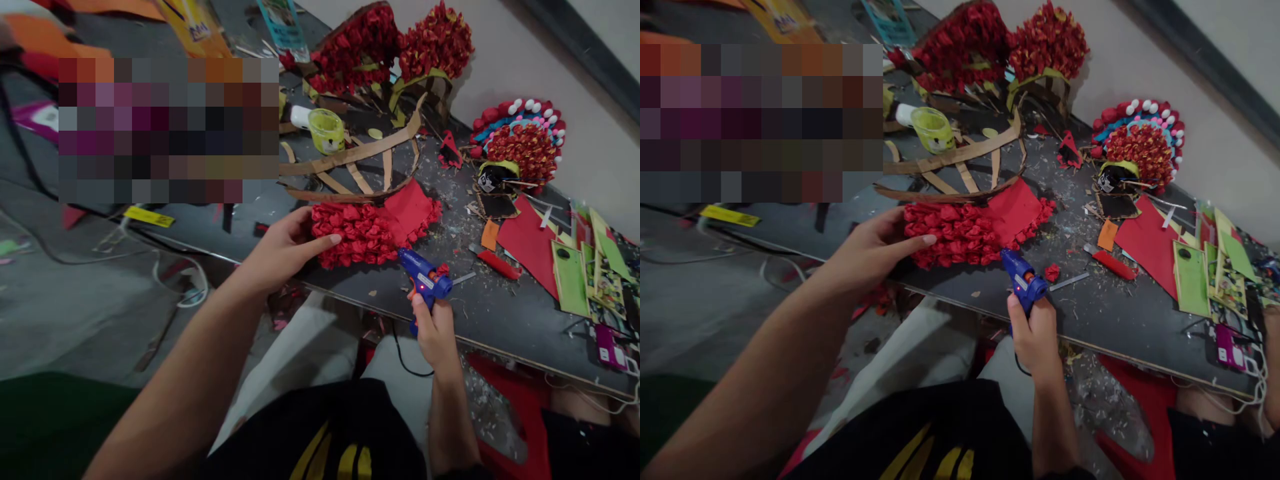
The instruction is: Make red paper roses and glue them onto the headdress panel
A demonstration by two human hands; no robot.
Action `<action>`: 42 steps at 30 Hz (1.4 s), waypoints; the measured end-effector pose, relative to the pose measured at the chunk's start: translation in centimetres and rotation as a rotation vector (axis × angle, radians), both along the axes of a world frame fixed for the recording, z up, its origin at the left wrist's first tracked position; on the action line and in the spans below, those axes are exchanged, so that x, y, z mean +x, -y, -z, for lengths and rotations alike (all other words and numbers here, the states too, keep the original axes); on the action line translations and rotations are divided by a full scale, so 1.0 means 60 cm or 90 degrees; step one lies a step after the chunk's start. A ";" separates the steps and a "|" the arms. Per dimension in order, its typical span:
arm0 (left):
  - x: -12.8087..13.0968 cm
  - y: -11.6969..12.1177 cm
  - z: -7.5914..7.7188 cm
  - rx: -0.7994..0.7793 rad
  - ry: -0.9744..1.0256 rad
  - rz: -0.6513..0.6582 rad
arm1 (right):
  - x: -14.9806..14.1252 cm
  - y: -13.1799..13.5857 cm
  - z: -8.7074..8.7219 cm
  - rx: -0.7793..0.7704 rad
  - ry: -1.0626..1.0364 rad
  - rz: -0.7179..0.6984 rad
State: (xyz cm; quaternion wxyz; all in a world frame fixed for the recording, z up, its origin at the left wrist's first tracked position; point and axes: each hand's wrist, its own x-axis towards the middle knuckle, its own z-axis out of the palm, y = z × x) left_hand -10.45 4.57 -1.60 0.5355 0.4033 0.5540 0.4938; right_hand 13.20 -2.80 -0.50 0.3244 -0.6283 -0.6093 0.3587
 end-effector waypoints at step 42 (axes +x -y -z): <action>0.005 0.002 0.005 0.028 -0.100 -0.022 | 0.162 -0.086 -0.014 0.047 0.509 0.229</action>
